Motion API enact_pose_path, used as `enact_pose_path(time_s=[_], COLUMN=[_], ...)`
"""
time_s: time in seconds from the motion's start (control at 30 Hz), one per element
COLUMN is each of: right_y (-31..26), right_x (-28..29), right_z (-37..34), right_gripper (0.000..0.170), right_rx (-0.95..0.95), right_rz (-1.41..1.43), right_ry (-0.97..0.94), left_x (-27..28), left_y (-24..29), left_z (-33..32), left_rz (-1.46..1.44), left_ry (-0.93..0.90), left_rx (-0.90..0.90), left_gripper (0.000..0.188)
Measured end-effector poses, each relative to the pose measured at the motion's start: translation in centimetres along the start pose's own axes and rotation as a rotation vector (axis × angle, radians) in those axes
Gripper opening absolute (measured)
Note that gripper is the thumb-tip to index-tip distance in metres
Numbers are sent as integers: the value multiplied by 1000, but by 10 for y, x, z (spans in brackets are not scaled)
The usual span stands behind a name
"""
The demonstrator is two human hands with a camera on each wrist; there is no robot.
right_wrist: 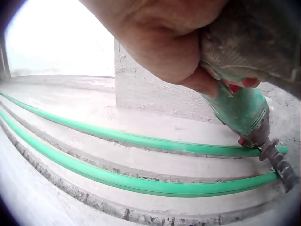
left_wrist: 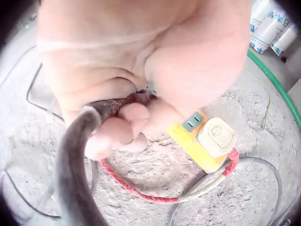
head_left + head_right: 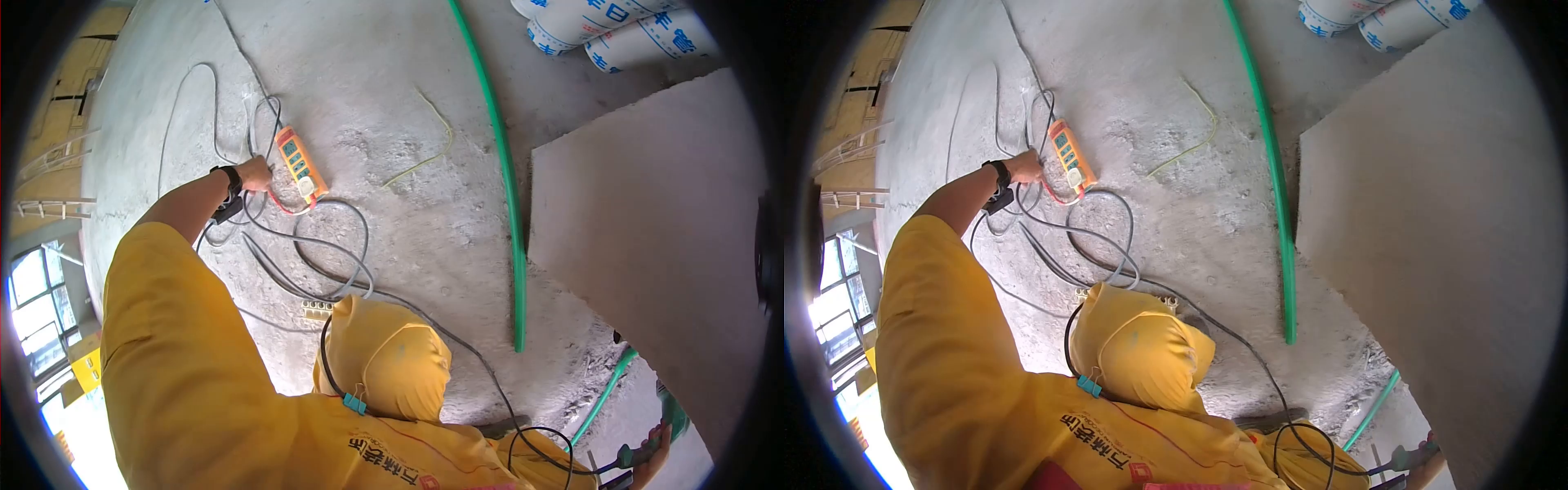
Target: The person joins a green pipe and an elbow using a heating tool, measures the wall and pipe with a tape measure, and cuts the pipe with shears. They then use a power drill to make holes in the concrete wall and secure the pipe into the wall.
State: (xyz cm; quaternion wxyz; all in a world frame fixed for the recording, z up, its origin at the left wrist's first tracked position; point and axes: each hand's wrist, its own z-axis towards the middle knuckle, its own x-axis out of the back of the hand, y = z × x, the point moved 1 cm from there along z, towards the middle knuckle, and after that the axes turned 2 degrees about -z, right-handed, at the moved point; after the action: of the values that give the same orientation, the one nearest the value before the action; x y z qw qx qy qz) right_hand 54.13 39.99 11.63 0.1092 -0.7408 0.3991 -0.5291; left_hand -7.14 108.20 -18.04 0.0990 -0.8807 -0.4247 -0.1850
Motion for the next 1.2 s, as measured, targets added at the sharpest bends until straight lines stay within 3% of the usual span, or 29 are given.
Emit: enact_pose_path(time_s=[0.03, 0.1, 0.13, 0.17, 0.23, 0.37, 0.43, 0.47, 0.7, 0.77, 0.83, 0.9, 0.93, 1.03, 1.2], right_y=[14, 79, 115, 141, 142, 141, 140, 140, 138, 134, 130, 124, 124, 121, 101], right_x=[11, 102, 177, 207, 210, 219, 217, 218, 206, 196, 187, 177, 174, 159, 132], right_z=[16, 153, 265, 331, 336, 341, 337, 336, 307, 297, 280, 262, 253, 225, 171], right_gripper=[24, 25, 25, 25, 24, 23, 24, 24, 24, 24, 24, 25, 25, 25, 26], right_rx=[-9, -206, -587, -872, -865, -867, -882, -889, -763, -699, -626, -534, -476, -363, -262], right_rz=[16, 232, 562, 739, 776, 702, 745, 759, 661, 606, 545, 459, 409, 296, 179], right_ry=[-9, -117, -168, -129, -139, -127, -113, -107, -76, -76, -83, -85, -76, -68, -60], left_x=[11, 20, 21, 36, 44, 47, 39, 38, 57, 61, 64, 57, 55, 56, 62], left_y=[11, 14, 15, 35, 31, 29, 2, -4, 28, 39, 47, 41, 37, 41, 60], left_z=[-15, -23, -20, -31, -12, 8, 35, 40, 18, 18, 18, 22, 18, 19, 9], left_rz=[-37, -657, -753, -586, 267, 101, 545, 646, 408, 386, 443, 495, 461, 513, 528], left_ry=[73, 188, 196, 218, 211, 310, 162, 131, 195, 158, 98, 84, 164, 67, 14], left_rx=[-38, 185, 190, 205, -117, 74, -153, -150, -32, 133, 123, -8, -97, 8, -60], left_gripper=[26, 27, 32, 33, 32, 25, 21, 20, 21, 20, 19, 18, 17, 19, 20])
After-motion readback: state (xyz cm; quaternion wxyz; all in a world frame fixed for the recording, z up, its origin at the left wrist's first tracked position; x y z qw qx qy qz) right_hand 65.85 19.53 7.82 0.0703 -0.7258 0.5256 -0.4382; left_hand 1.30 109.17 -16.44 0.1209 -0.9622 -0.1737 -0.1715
